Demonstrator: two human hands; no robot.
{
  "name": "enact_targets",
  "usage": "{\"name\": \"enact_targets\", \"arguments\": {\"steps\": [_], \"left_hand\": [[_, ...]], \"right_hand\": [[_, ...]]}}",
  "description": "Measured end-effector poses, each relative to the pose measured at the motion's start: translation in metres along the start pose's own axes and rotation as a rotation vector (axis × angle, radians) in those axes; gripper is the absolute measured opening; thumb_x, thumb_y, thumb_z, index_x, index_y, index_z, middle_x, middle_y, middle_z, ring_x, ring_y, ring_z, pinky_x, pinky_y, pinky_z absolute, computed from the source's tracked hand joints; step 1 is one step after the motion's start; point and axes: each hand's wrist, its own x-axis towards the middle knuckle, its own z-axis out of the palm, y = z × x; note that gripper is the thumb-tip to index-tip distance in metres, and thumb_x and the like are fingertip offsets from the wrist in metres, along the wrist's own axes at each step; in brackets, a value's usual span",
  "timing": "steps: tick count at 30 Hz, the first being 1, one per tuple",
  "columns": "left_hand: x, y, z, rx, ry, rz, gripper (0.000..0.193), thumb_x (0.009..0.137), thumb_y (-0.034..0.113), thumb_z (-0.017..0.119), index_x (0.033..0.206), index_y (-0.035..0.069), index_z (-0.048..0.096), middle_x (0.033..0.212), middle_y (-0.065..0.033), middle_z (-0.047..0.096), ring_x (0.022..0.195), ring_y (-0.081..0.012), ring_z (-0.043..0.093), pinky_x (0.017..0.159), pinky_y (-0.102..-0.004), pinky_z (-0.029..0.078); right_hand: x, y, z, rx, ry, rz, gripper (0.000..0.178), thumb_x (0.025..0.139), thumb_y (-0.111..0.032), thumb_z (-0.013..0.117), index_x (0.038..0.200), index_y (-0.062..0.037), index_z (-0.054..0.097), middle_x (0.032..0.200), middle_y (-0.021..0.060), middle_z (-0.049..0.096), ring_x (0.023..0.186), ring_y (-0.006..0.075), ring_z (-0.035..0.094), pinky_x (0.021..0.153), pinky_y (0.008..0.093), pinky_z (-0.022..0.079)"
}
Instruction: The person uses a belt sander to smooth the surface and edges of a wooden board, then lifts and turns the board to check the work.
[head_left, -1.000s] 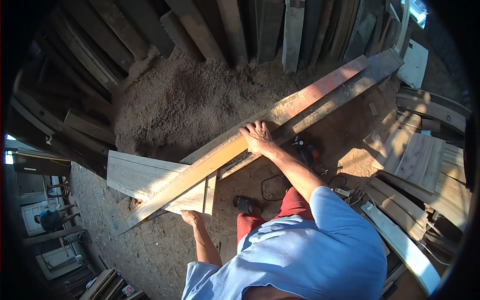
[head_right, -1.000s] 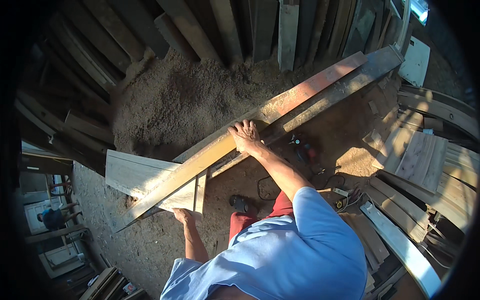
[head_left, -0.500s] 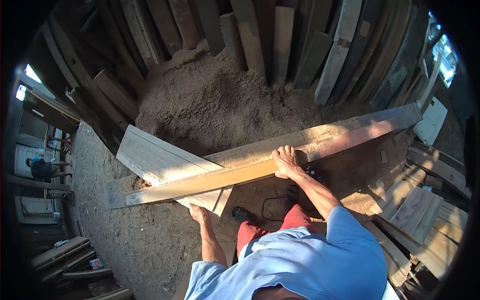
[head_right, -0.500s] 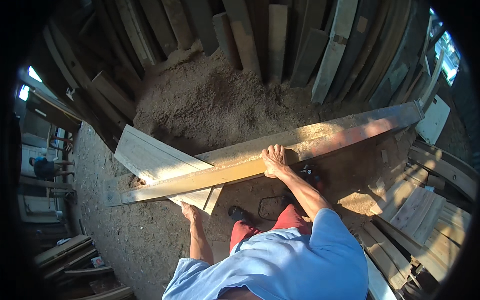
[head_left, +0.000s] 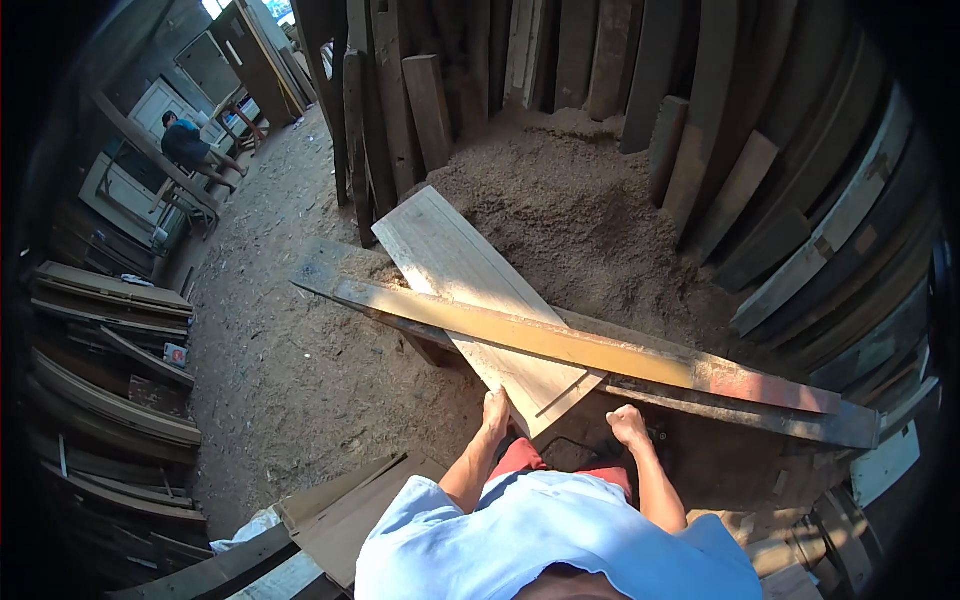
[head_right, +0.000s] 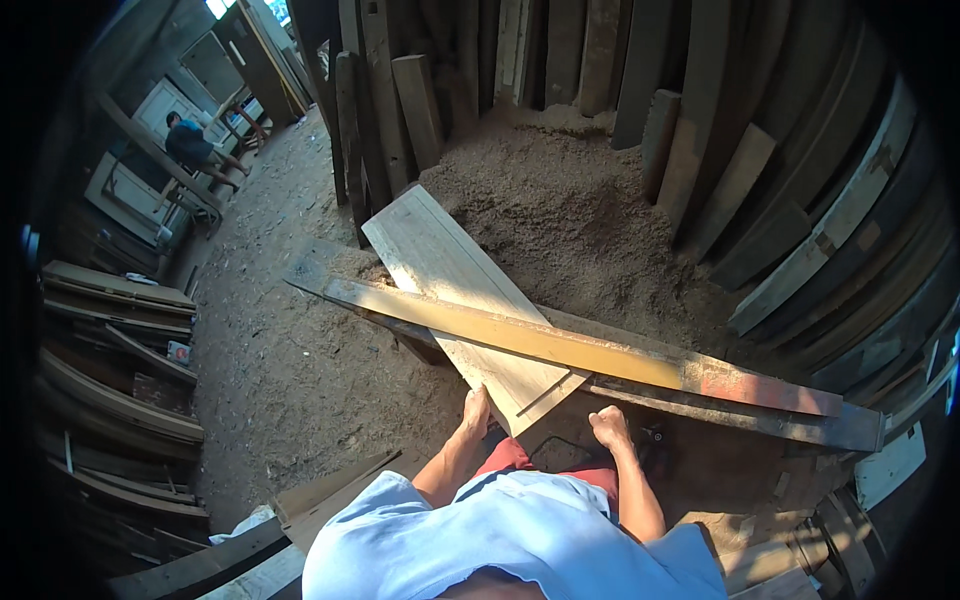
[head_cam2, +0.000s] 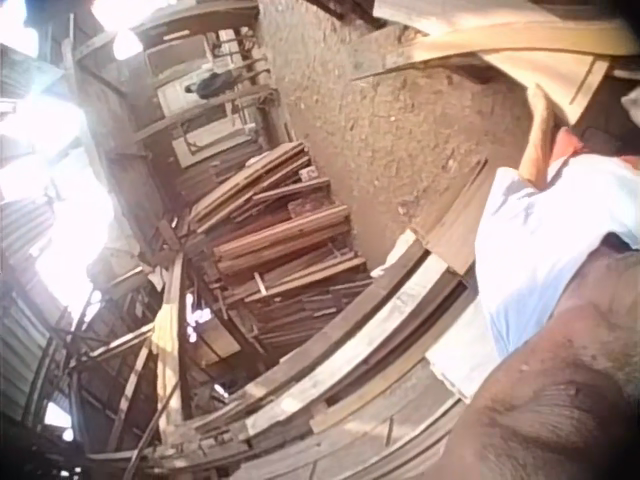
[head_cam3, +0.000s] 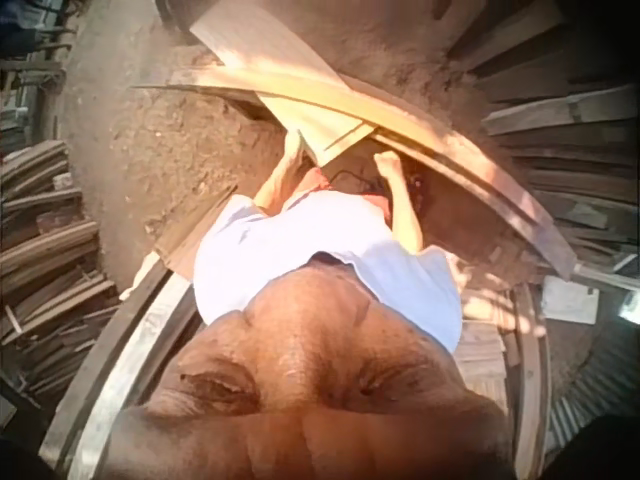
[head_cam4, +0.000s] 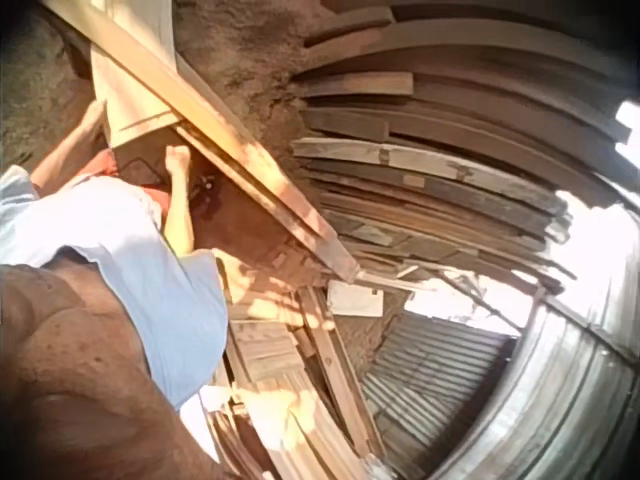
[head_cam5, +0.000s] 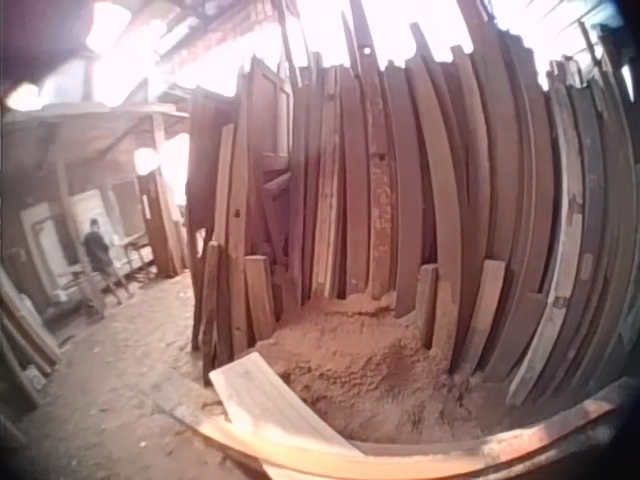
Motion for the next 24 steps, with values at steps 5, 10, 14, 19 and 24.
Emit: {"name": "enact_targets", "arguments": {"steps": [5,10,14,19,24], "left_hand": [[0.007,0.021,-0.027,0.107,-0.058,0.062,0.032,0.1,0.034,0.06,0.108,0.004,0.053,0.075,-0.0056,0.06,0.063,-0.016,0.058,0.052,-0.0312,0.049],[0.016,0.025,-0.059,0.508,-0.16,0.21,0.035,0.094,0.031,0.059,0.107,-0.001,0.063,0.088,-0.0116,0.07,0.078,-0.0199,0.067,0.072,-0.0374,0.054],[0.01,0.011,-0.088,0.412,-0.289,0.15,0.03,0.097,0.031,0.059,0.104,0.002,0.064,0.085,-0.0059,0.066,0.073,-0.0166,0.063,0.067,-0.0342,0.053],[0.012,0.011,-0.121,0.413,-0.304,0.064,0.025,0.1,0.033,0.062,0.096,0.009,0.06,0.078,-0.0004,0.061,0.067,-0.0093,0.057,0.058,-0.0269,0.046],[0.025,0.04,-0.11,0.215,-0.323,-0.006,0.029,0.098,0.035,0.068,0.089,0.009,0.058,0.073,0.0016,0.053,0.059,-0.0086,0.049,0.051,-0.0263,0.041]], "right_hand": [[0.002,-0.013,0.102,0.631,-0.312,0.085,0.036,0.093,-0.037,0.07,0.107,-0.004,0.065,0.094,0.0091,0.069,0.076,0.0179,0.062,0.068,0.0362,0.05],[0.027,-0.051,0.137,1.003,-0.285,0.123,0.037,0.097,-0.033,0.065,0.125,-0.0092,0.058,0.116,0.0125,0.068,0.09,0.0304,0.065,0.09,0.055,0.046],[0.046,-0.04,0.132,0.984,-0.373,0.094,0.032,0.097,-0.025,0.066,0.124,-0.0099,0.059,0.109,0.0105,0.072,0.097,0.031,0.069,0.09,0.0565,0.047],[0.044,-0.039,0.136,0.958,-0.322,0.103,0.031,0.097,-0.024,0.066,0.124,-0.0095,0.059,0.109,0.0109,0.072,0.097,0.0309,0.069,0.089,0.0562,0.048],[0.037,-0.041,0.142,0.978,-0.269,0.116,0.031,0.097,-0.024,0.066,0.124,-0.0091,0.059,0.109,0.0112,0.072,0.097,0.0307,0.07,0.087,0.0558,0.049]]}}
